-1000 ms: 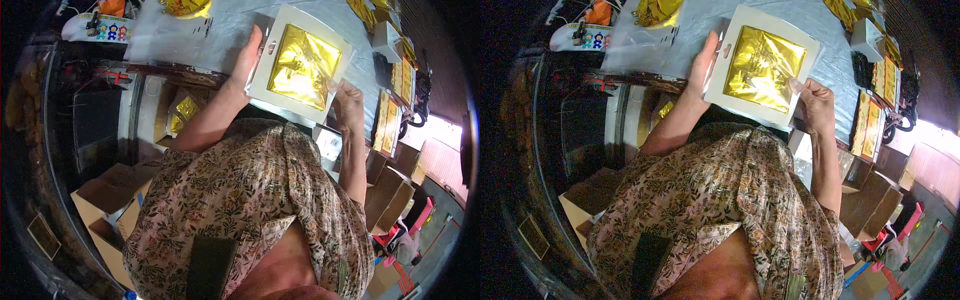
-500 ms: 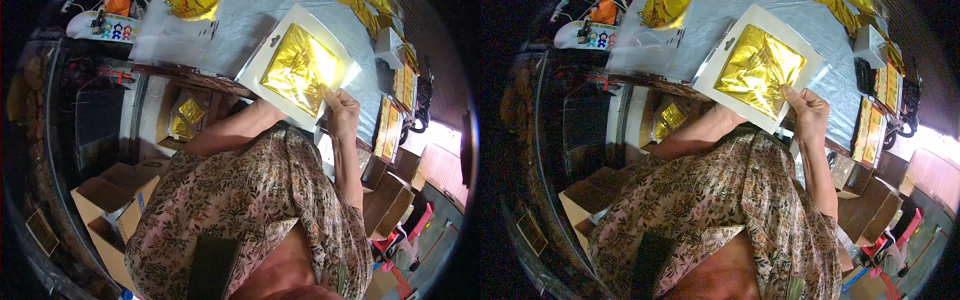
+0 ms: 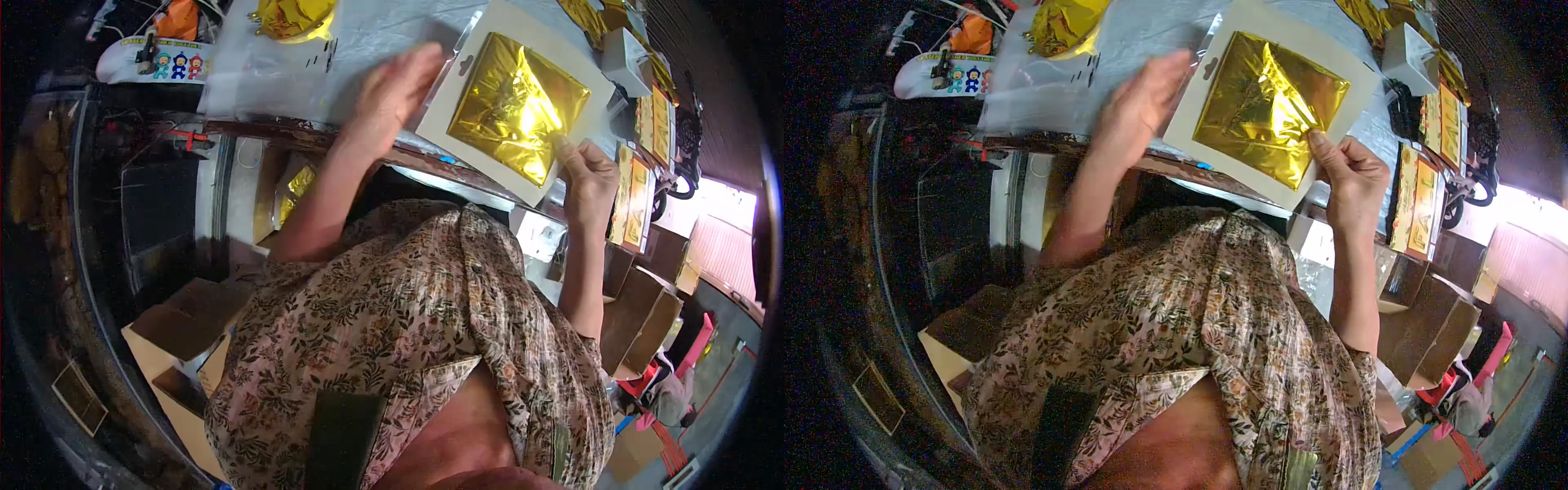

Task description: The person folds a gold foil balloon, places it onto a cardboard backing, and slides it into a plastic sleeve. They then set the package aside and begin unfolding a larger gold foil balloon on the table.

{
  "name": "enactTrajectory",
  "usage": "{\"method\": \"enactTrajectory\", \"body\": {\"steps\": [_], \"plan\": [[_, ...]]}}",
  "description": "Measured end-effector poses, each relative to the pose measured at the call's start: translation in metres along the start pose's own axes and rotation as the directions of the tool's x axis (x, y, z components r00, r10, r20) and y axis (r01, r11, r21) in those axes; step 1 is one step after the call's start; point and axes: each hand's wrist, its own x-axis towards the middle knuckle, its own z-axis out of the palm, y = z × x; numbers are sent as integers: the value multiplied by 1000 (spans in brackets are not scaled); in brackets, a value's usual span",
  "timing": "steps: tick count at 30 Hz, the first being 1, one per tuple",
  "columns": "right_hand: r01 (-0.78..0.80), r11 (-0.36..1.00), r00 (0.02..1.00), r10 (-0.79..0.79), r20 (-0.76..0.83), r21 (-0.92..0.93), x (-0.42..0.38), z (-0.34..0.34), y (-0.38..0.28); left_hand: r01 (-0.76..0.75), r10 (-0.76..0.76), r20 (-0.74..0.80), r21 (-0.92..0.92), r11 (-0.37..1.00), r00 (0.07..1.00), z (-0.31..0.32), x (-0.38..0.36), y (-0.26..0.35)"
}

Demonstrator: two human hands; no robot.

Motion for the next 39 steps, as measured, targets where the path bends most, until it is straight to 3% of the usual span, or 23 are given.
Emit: {"method": "enactTrajectory", "body": {"steps": [2,4,5,7,11,14,17,19,20,22,23,24,26,28,29,30,32,33,39], "plan": [[-46,992,999,49,-15,121,2,0,2,-40,43,-28,101,994,999,-1,3,13],[-71,992,997,71,1,104,5,-7,5,-271,203,229,322,907,952,3,7,29],[-93,992,996,92,15,84,5,-10,6,-269,201,230,321,908,952,3,8,36],[-87,994,996,86,13,69,2,-11,0,-202,28,367,447,872,930,2,12,45],[-57,995,998,55,18,80,-1,-14,-4,-145,-38,395,424,894,918,5,9,48],[-82,989,993,70,96,121,-4,-21,-3,-100,-60,423,347,933,904,3,7,41],[-64,974,997,52,59,217,-4,-14,-1,-103,-21,401,285,953,916,1,10,20],[-81,969,997,75,33,234,1,-16,14,-57,124,247,-263,963,961,9,17,1],[-100,963,995,100,11,250,5,-18,25,-37,59,56,-338,940,997,35,15,-1],[-189,952,981,172,91,242,9,-26,38,290,-253,157,-682,671,955,50,8,-13],[-215,957,974,195,118,195,6,-21,33,385,-129,368,-805,451,921,49,8,-36],[-186,967,982,183,33,173,3,-9,34,378,-126,361,-808,452,924,57,8,-44],[-190,969,982,188,24,158,-4,8,23,397,-55,407,-841,367,912,71,6,-62],[-177,976,984,177,17,126,-8,9,26,389,-124,375,-803,452,919,74,1,-92],[-174,976,985,174,15,129,-9,9,29,426,-235,361,-829,362,902,85,-4,-84],[-171,971,985,168,29,167,-10,9,31,427,-234,362,-828,364,902,87,-4,-95],[-164,964,986,159,42,211,-10,11,31,489,-102,484,-807,332,869,85,-7,-115],[-162,967,987,158,34,199,-11,13,30,470,-224,414,-783,408,883,84,-8,-117],[-134,980,989,143,-48,146,-11,26,25,440,-220,382,-803,401,897,85,-8,-130]]}}
